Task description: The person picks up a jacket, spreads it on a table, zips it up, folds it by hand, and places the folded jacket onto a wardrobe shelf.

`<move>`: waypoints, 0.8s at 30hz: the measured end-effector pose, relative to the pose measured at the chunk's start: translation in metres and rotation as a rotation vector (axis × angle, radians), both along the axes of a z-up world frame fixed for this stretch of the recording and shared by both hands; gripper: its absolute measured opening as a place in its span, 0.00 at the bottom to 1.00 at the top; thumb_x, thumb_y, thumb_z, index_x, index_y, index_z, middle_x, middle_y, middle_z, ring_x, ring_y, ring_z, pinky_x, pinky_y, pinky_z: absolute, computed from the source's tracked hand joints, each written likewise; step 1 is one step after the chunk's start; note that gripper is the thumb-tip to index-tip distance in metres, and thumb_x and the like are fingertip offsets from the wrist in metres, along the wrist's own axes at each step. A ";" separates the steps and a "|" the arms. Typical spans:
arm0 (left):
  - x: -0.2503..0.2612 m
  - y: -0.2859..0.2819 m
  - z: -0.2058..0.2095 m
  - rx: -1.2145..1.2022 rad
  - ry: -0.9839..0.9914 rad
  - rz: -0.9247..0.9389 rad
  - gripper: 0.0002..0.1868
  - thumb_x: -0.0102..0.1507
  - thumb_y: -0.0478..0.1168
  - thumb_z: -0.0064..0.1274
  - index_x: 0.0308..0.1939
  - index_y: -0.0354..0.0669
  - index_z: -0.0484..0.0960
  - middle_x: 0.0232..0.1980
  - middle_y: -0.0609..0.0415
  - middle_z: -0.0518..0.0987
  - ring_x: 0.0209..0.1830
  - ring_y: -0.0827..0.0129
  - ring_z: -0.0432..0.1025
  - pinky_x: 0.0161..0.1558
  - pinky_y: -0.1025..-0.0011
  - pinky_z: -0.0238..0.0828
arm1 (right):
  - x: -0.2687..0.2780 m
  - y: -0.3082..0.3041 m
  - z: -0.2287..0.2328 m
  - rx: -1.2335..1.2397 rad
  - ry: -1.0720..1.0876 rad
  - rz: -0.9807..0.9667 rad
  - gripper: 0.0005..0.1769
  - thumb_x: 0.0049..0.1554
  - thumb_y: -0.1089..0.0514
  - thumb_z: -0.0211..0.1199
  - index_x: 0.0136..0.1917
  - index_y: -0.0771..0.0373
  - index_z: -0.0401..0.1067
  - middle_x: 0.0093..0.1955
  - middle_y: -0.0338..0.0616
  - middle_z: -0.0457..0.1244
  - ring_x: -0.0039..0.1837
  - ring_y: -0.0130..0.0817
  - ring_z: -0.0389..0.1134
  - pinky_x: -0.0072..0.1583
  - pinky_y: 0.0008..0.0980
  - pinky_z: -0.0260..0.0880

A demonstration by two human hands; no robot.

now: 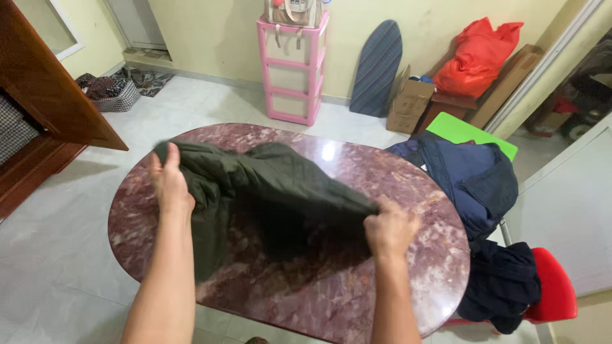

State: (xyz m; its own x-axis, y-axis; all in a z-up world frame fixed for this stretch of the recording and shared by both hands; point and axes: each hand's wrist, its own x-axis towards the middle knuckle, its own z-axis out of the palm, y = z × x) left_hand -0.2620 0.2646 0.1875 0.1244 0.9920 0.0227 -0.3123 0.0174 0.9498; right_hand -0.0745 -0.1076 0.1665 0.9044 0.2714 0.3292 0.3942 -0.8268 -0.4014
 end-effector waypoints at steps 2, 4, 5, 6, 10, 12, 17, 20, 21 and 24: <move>0.007 0.000 0.026 0.232 -0.353 -0.013 0.30 0.70 0.51 0.58 0.71 0.40 0.70 0.70 0.52 0.74 0.68 0.64 0.69 0.69 0.64 0.66 | -0.004 0.002 0.053 0.129 -0.333 0.017 0.23 0.45 0.67 0.57 0.51 0.51 0.82 0.50 0.41 0.71 0.55 0.40 0.70 0.77 0.52 0.50; 0.007 0.009 0.038 0.446 -0.531 -0.094 0.33 0.72 0.53 0.59 0.73 0.36 0.67 0.68 0.47 0.73 0.67 0.58 0.69 0.72 0.56 0.67 | -0.006 0.004 0.090 0.250 -0.543 0.045 0.22 0.46 0.65 0.59 0.53 0.55 0.80 0.53 0.43 0.71 0.59 0.43 0.69 0.76 0.50 0.51; 0.020 0.020 0.041 0.448 -0.537 -0.096 0.33 0.72 0.53 0.59 0.73 0.36 0.67 0.68 0.47 0.73 0.67 0.58 0.69 0.72 0.56 0.67 | 0.000 0.016 0.097 0.251 -0.549 0.042 0.22 0.46 0.65 0.59 0.53 0.55 0.80 0.53 0.43 0.71 0.59 0.43 0.69 0.76 0.50 0.51; 0.034 0.036 0.040 0.332 -0.339 0.008 0.34 0.72 0.56 0.57 0.72 0.35 0.68 0.70 0.47 0.74 0.69 0.59 0.68 0.73 0.58 0.64 | 0.007 0.026 0.096 0.316 -0.562 0.014 0.21 0.47 0.66 0.59 0.53 0.54 0.79 0.52 0.42 0.71 0.59 0.43 0.69 0.76 0.50 0.51; 0.121 0.089 0.018 -0.104 0.097 -0.149 0.37 0.69 0.55 0.51 0.77 0.43 0.59 0.79 0.50 0.59 0.77 0.62 0.52 0.72 0.57 0.49 | 0.093 0.079 0.050 0.265 -0.493 -0.077 0.20 0.45 0.63 0.60 0.50 0.50 0.81 0.50 0.44 0.71 0.57 0.45 0.69 0.69 0.50 0.56; 0.157 0.111 0.024 -0.185 0.075 -0.219 0.38 0.68 0.52 0.51 0.78 0.42 0.58 0.81 0.48 0.58 0.80 0.60 0.50 0.73 0.55 0.49 | 0.145 0.116 0.026 0.098 -0.257 -0.094 0.19 0.44 0.61 0.61 0.48 0.48 0.82 0.48 0.46 0.71 0.55 0.46 0.69 0.65 0.49 0.59; 0.235 0.133 0.135 0.273 -0.478 -0.383 0.31 0.71 0.46 0.50 0.76 0.43 0.60 0.77 0.55 0.65 0.75 0.65 0.61 0.73 0.65 0.56 | 0.230 0.128 0.098 0.197 -0.941 -0.218 0.18 0.51 0.61 0.59 0.53 0.51 0.81 0.53 0.43 0.71 0.61 0.45 0.68 0.72 0.52 0.54; 0.219 0.131 0.202 0.402 -0.792 -0.567 0.26 0.77 0.45 0.50 0.75 0.34 0.66 0.68 0.47 0.73 0.66 0.61 0.70 0.70 0.59 0.68 | 0.214 0.107 0.167 0.513 -0.948 -0.067 0.15 0.62 0.65 0.62 0.55 0.47 0.81 0.57 0.32 0.71 0.62 0.37 0.68 0.74 0.49 0.53; 0.206 0.124 0.211 0.447 -0.779 -0.533 0.25 0.75 0.44 0.49 0.73 0.36 0.67 0.66 0.50 0.75 0.65 0.63 0.72 0.68 0.61 0.70 | 0.202 0.108 0.182 0.528 -0.967 -0.058 0.15 0.62 0.65 0.62 0.55 0.47 0.81 0.57 0.32 0.71 0.62 0.37 0.68 0.74 0.49 0.53; 0.172 0.111 0.194 0.517 -0.670 -0.508 0.22 0.74 0.43 0.50 0.69 0.38 0.69 0.64 0.52 0.76 0.63 0.65 0.73 0.66 0.65 0.71 | 0.164 0.089 0.170 0.482 -0.955 -0.106 0.16 0.61 0.67 0.62 0.52 0.46 0.81 0.56 0.32 0.71 0.65 0.34 0.67 0.79 0.53 0.45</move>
